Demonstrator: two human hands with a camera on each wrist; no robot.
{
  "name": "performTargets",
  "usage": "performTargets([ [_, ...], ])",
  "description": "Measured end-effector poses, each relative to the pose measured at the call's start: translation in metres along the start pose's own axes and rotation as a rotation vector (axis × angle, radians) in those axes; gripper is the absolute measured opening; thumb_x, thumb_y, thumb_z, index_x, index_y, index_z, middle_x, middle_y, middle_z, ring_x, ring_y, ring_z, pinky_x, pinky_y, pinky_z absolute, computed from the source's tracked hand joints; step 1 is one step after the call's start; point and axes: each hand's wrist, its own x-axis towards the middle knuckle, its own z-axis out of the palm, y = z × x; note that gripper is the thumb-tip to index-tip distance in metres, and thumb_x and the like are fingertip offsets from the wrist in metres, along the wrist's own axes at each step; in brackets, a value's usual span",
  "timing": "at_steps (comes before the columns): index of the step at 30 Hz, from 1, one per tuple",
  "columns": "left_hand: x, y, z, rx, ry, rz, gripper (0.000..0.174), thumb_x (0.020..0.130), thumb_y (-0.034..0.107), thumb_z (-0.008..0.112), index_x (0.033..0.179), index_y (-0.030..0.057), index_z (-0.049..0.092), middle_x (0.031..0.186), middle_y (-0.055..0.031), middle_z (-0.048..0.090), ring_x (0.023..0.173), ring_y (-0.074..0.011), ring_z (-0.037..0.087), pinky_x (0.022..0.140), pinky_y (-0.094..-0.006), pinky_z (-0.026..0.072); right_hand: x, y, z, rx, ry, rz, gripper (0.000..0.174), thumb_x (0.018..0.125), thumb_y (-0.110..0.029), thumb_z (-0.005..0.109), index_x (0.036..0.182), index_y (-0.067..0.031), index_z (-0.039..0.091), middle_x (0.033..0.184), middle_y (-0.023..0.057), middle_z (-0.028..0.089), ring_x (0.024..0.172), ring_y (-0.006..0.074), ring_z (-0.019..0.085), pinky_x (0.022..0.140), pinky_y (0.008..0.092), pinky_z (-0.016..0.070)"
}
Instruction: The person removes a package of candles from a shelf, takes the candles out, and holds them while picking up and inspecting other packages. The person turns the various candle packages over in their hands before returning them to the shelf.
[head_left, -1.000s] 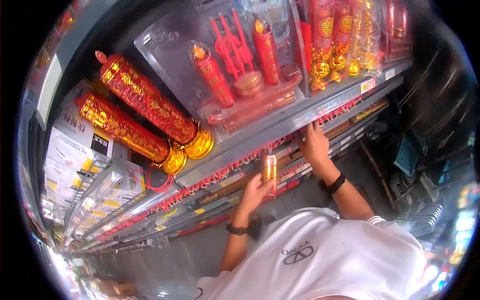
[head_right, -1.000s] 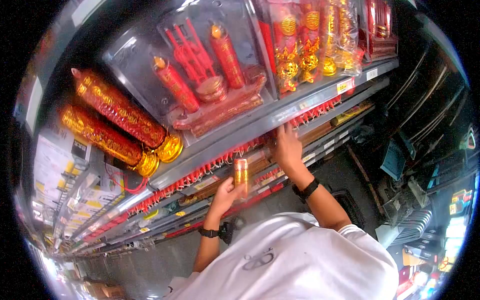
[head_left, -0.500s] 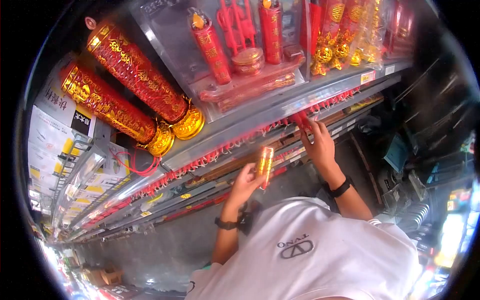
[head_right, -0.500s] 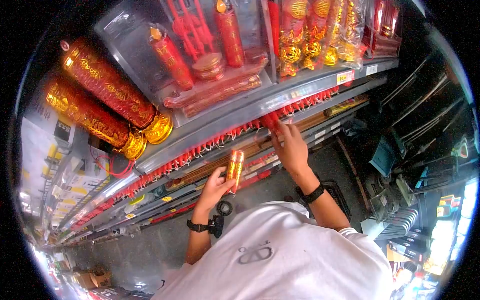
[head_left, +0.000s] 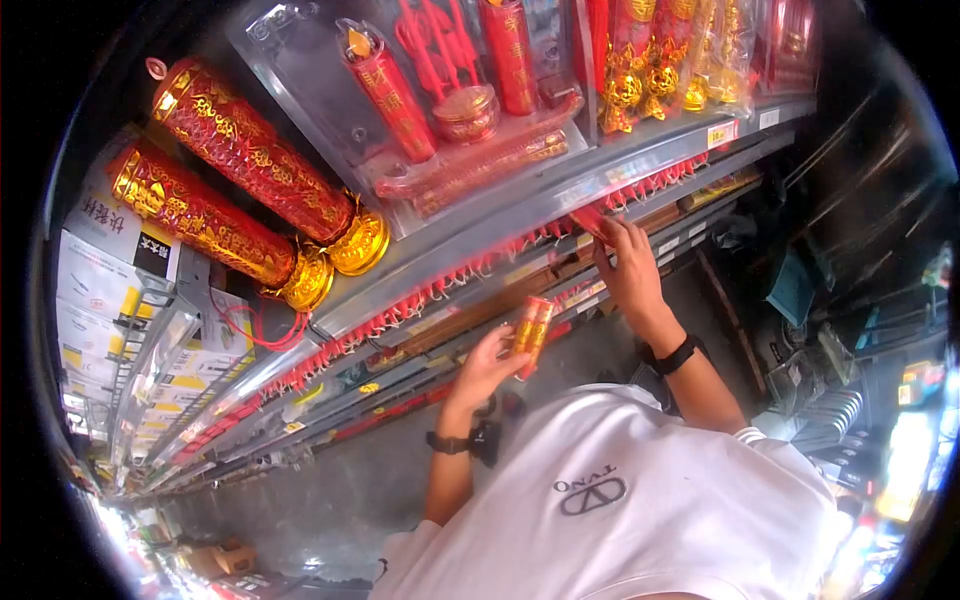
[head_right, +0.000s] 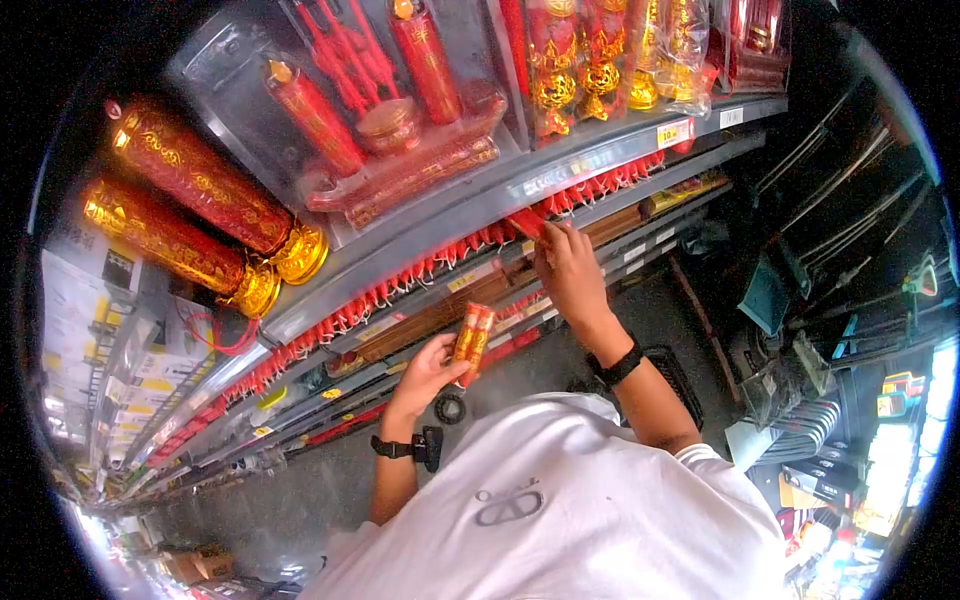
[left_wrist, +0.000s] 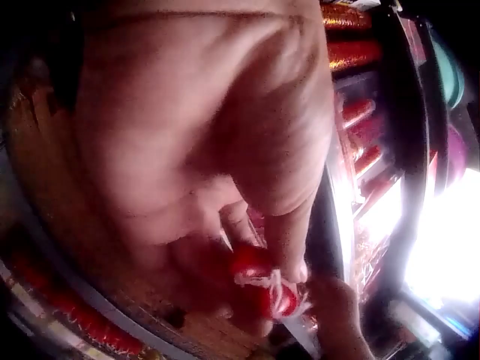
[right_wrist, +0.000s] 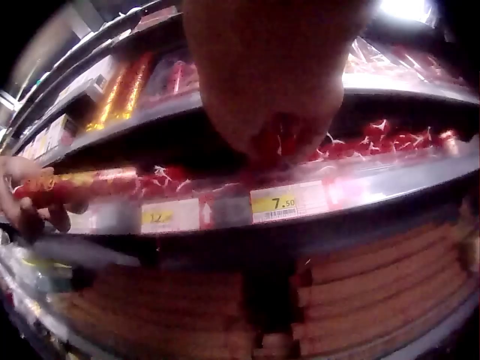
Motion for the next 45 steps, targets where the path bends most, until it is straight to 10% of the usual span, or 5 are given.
performTargets([
  [3, -0.006, 0.006, 0.009, -0.037, -0.021, -0.028, 0.054, 0.097, 0.008, 0.066, 0.146, 0.0038, 0.043, 0.122, -0.0104, 0.063, 0.105, -0.0171, 0.064, 0.091, -0.0321, 0.0529, -0.005, 0.004, -0.003, 0.198, 0.012, 0.201, 0.036, 0.093, -0.011, 0.067, 0.126, 0.0, 0.058, 0.109, 0.0182, 0.065, 0.101, 0.0381, 0.063, 0.086, 0.0434, 0.0529],
  [8, -0.005, 0.008, 0.02, 0.02, -0.053, -0.013, 0.056, 0.099, 0.01, 0.064, 0.15, 0.0065, 0.041, 0.125, -0.0092, 0.061, 0.109, -0.0154, 0.061, 0.095, -0.0302, 0.0488, -0.015, 0.021, -0.004, 0.841, -0.088, 0.634, 0.041, 0.101, -0.023, 0.063, 0.128, 0.0079, 0.061, 0.11, 0.0138, 0.072, 0.095, 0.0148, 0.066, 0.08, 0.0322, 0.0526],
  [15, 0.008, 0.015, 0.035, 0.073, -0.054, 0.064, 0.057, 0.099, 0.01, 0.063, 0.151, 0.0042, 0.041, 0.134, -0.0091, 0.058, 0.117, -0.0155, 0.057, 0.102, -0.0314, 0.0451, -0.025, 0.051, -0.032, 1.223, -0.586, 0.956, 0.036, 0.095, -0.02, 0.068, 0.124, 0.0003, 0.064, 0.106, 0.0027, 0.069, 0.089, 0.0093, 0.062, 0.079, 0.0242, 0.0489],
  [26, 0.031, 0.018, 0.079, -0.01, 0.091, 0.142, 0.055, 0.1, 0.007, 0.062, 0.15, 0.0009, 0.039, 0.142, -0.0133, 0.056, 0.129, -0.0189, 0.054, 0.109, -0.0344, 0.0427, -0.066, 0.008, -0.043, 1.517, -0.852, 0.829, 0.048, 0.091, -0.002, 0.069, 0.137, -0.0001, 0.054, 0.123, 0.0088, 0.069, 0.112, 0.0164, 0.065, 0.1, 0.0328, 0.0512],
  [45, 0.045, 0.0, 0.08, 0.155, 0.202, 0.003, 0.052, 0.102, 0.023, 0.062, 0.145, 0.0002, 0.044, 0.132, -0.0091, 0.062, 0.119, -0.0162, 0.06, 0.1, -0.0327, 0.0485, -0.067, 0.017, -0.048, 1.353, -0.773, 0.663, 0.038, 0.095, -0.007, 0.068, 0.132, 0.0002, 0.06, 0.12, 0.0059, 0.069, 0.108, 0.014, 0.063, 0.097, 0.0317, 0.0496],
])
